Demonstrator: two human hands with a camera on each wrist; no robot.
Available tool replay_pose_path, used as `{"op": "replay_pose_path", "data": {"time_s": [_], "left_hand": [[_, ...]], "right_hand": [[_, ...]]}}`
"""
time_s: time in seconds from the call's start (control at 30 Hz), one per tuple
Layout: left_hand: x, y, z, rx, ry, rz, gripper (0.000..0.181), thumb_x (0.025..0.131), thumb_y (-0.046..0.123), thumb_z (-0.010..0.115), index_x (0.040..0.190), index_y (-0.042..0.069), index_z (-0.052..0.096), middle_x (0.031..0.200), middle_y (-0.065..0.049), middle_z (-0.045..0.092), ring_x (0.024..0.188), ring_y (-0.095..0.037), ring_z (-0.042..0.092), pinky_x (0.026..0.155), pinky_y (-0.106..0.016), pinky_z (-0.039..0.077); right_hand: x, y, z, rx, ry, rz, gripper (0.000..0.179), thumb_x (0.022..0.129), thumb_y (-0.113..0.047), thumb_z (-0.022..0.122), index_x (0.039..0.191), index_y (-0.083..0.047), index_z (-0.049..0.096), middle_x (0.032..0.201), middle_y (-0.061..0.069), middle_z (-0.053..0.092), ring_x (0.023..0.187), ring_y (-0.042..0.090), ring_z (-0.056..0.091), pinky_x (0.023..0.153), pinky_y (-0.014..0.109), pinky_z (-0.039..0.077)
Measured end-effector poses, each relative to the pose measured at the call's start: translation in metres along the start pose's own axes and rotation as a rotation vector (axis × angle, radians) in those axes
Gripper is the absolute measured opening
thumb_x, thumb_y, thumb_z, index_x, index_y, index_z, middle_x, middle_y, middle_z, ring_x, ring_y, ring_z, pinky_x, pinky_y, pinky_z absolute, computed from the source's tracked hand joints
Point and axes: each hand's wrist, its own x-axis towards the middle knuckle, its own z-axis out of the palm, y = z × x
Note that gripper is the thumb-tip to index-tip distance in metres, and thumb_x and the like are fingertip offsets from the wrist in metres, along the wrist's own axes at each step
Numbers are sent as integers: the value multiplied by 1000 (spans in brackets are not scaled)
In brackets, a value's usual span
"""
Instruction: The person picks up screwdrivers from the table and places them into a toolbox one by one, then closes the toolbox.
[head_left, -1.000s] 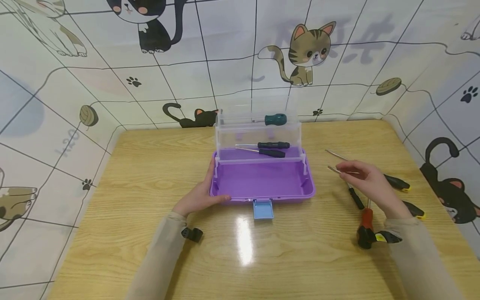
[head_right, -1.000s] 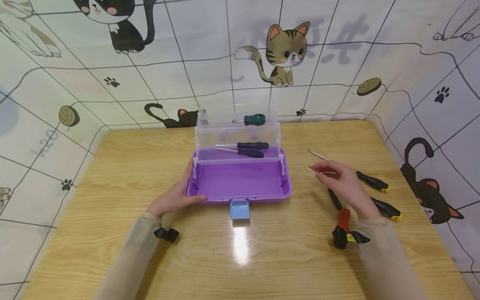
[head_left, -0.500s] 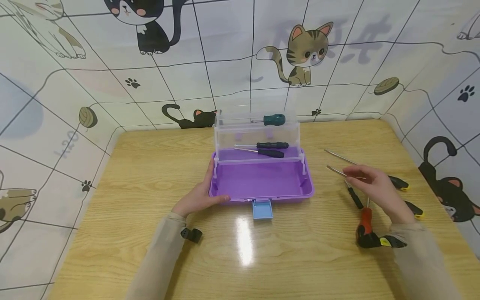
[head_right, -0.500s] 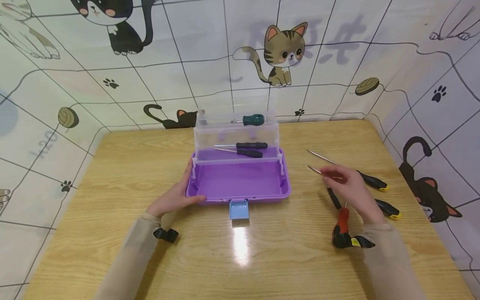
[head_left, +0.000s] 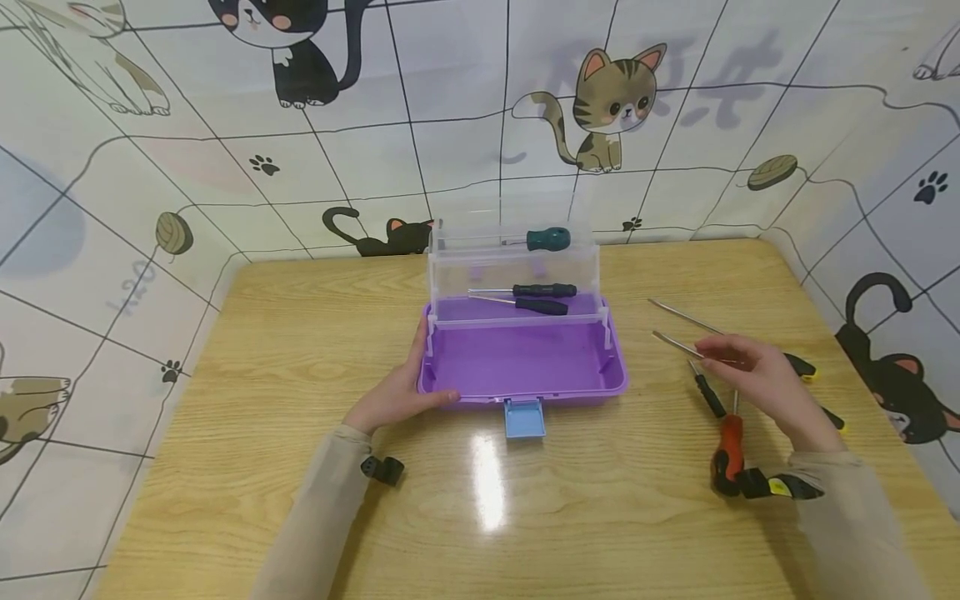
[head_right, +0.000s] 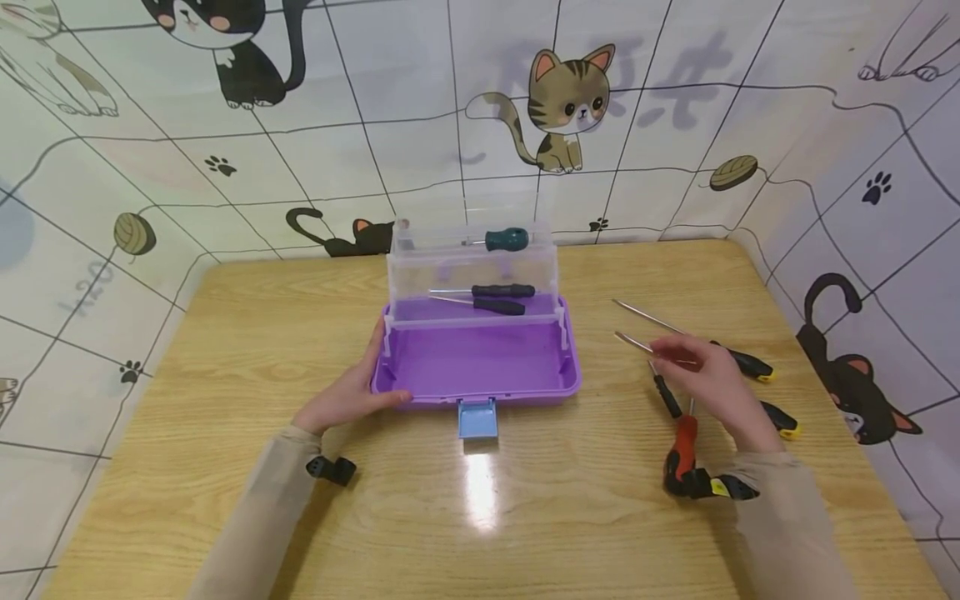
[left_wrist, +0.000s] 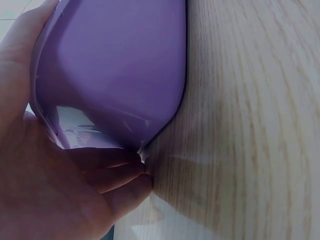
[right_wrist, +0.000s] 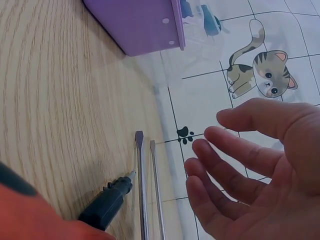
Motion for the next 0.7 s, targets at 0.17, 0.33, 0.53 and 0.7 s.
{"op": "replay_pose_path", "data": {"time_s": [0.17,0.33,0.53,0.7], "left_hand": [[0,0,0,-5,-1,0,125,79,25,81,150,38,-22,160,-8,1,133,-39,36,108,-51,29],[1,0,0,-4,-1,3,125,80,26,81,149,39,-22,160,-1,-6,137,-37,29,109,-51,26],[0,0,0,-8,-2,-5,125,80,26,81,149,39,-22,160,1,-8,138,-37,26,110,-51,24],[1,1,0,-8,-3,-9,125,80,28,81,149,39,-22,160,2,-10,139,-37,24,110,-52,24]], "right_hand": [[1,1,-2,-58,-36,43,36,97,-14,60,125,9,55,108,-8,62,90,-8,52,70,14,45],[1,2,-3,-112,-94,97,40,98,-18,58,128,8,53,116,16,60,89,-8,49,69,20,46],[0,2,-4,-139,-140,152,44,99,-23,58,130,7,52,121,26,57,93,0,51,71,23,47],[-2,5,-4,-160,-173,180,46,98,-23,58,131,9,50,120,26,58,104,27,57,72,25,48]]}}
